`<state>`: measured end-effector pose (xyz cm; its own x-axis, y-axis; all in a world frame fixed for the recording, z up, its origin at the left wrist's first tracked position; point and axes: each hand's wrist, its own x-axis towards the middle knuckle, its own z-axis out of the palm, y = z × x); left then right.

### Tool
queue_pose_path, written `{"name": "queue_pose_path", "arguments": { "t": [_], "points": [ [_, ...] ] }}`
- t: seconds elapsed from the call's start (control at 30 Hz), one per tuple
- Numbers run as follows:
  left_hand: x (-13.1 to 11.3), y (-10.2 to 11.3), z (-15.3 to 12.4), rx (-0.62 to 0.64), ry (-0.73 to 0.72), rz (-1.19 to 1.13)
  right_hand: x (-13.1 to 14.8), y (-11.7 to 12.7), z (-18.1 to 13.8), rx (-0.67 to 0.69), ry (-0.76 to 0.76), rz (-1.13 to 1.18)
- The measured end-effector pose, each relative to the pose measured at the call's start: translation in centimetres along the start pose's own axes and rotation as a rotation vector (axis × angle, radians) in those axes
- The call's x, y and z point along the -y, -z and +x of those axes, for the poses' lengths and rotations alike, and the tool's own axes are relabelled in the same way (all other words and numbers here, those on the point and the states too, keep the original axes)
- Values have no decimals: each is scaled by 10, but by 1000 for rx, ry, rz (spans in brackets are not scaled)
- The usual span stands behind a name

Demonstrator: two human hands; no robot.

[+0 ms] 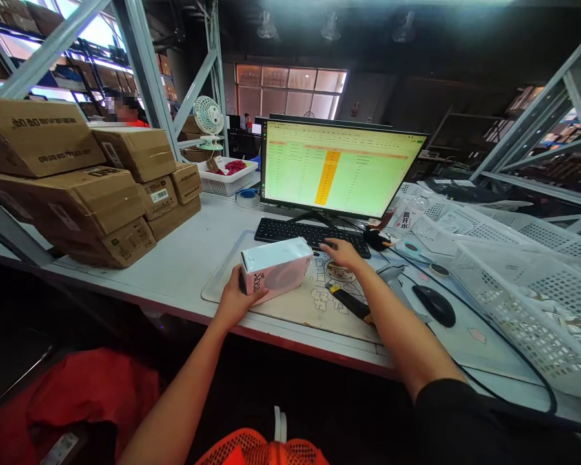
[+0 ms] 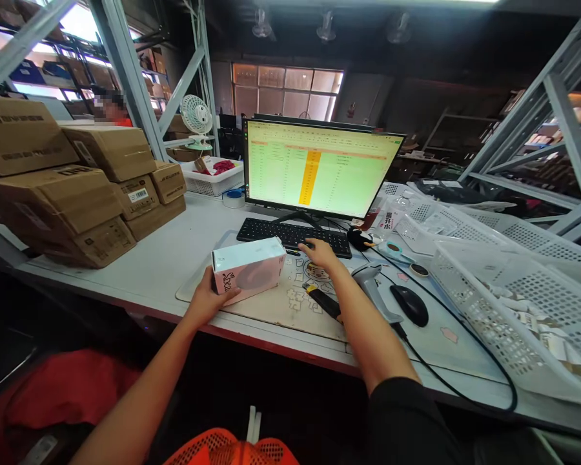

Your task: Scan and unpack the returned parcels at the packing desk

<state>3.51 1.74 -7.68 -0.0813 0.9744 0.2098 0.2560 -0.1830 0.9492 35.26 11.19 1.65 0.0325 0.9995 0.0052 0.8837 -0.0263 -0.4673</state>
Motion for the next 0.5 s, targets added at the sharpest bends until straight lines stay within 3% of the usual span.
{"name": "queue_pose_path", "arguments": {
  "t": [0.17, 0.27, 0.4, 0.5],
  "points": [
    [6, 5, -5, 101, -109, -93, 25, -7, -82, 182, 375, 356],
    [14, 6, -5, 191, -128, -66, 29, -6, -147, 227, 385, 387],
    [21, 6, -3, 304, -272, 35, 19, 8, -212, 67, 313, 420],
    [19, 7, -2, 304, -312, 124, -23, 38, -256, -200, 126, 506]
  ]
}}
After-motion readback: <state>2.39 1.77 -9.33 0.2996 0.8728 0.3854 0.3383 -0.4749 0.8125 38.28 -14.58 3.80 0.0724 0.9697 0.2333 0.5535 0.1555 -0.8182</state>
